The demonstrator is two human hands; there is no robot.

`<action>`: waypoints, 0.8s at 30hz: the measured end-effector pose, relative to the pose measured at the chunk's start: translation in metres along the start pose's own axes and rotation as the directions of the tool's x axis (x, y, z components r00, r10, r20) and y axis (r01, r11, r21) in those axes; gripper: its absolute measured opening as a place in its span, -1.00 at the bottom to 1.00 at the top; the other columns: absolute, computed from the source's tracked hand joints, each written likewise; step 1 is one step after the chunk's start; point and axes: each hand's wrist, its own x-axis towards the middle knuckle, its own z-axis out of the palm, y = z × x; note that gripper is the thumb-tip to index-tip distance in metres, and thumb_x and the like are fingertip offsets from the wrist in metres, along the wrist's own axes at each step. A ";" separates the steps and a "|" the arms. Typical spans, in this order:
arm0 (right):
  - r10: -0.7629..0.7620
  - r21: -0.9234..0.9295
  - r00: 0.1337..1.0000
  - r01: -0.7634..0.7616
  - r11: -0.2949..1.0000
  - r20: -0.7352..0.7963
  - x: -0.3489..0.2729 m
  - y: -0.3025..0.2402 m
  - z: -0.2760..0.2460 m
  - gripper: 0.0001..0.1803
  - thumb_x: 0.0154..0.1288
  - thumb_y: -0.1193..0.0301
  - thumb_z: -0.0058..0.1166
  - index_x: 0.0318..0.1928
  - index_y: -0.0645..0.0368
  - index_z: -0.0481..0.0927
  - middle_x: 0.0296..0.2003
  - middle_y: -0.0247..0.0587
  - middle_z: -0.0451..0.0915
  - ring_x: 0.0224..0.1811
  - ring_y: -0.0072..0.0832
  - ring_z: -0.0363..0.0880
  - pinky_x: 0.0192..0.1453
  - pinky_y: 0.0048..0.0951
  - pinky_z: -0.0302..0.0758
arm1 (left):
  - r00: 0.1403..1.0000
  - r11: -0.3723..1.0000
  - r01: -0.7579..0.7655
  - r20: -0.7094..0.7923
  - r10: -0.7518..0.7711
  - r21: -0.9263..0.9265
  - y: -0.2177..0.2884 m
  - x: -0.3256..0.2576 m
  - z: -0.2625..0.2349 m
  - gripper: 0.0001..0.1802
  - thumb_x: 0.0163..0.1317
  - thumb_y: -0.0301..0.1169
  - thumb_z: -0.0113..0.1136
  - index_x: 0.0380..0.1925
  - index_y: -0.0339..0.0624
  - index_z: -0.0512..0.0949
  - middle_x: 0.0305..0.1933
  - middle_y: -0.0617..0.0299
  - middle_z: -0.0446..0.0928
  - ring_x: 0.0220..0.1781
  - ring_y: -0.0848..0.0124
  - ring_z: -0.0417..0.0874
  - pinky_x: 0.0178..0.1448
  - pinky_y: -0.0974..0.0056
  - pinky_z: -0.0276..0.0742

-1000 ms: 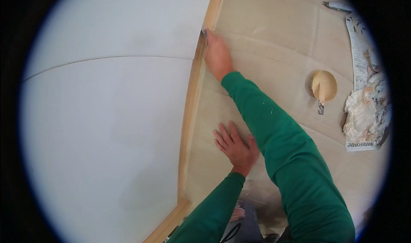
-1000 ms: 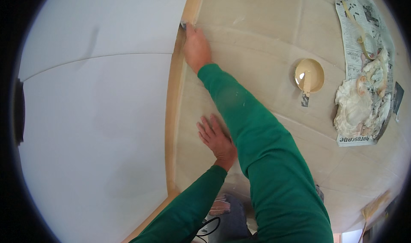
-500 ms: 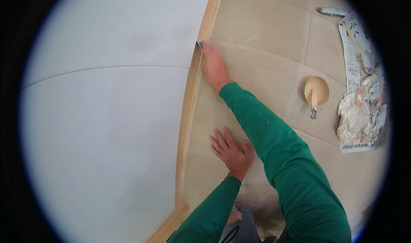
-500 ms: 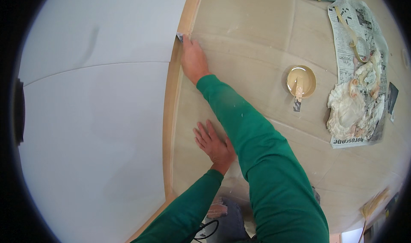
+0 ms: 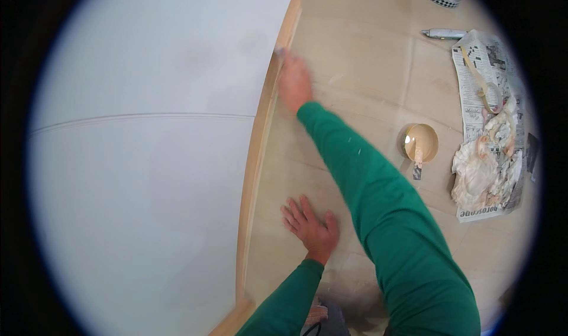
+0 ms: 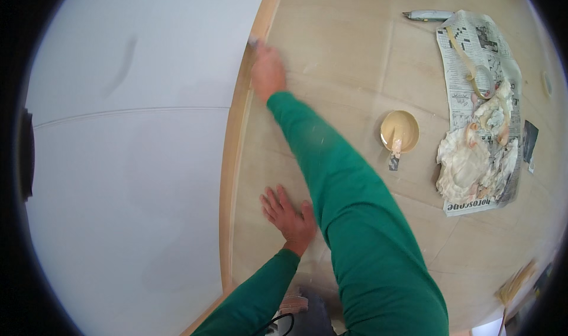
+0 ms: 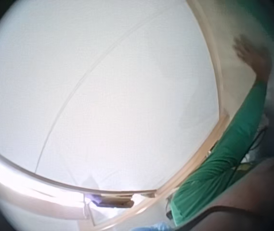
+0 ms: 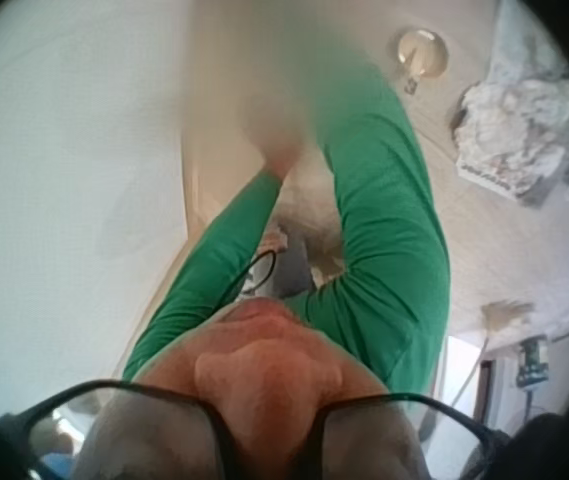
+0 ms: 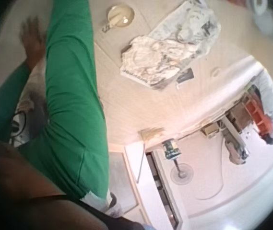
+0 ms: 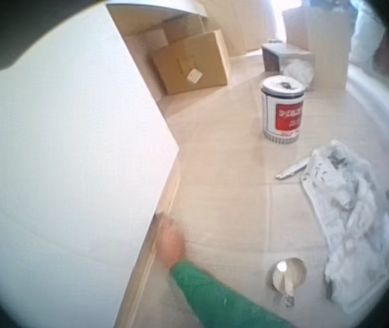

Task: The person kneels on the floor and uses a putty knife to apply and smooth a bead of white caulk along the seam where a wooden trim meets a white wall. They repeatedly scoop material from a newspaper on the floor and work the tool along the joint to create a smooth finish.

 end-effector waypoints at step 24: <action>0.087 -0.080 0.996 -0.083 0.993 0.036 0.118 0.004 -0.019 -0.58 0.49 0.49 -0.08 0.31 0.17 0.50 -0.04 0.18 0.62 -0.02 0.20 0.66 0.05 0.12 0.61 | 0.922 0.922 -0.385 -0.008 0.386 0.048 0.085 0.291 0.003 -0.06 0.38 0.09 0.10 0.61 -0.23 0.14 0.73 -0.26 -0.07 0.72 -0.37 -0.17 0.69 -0.40 -0.33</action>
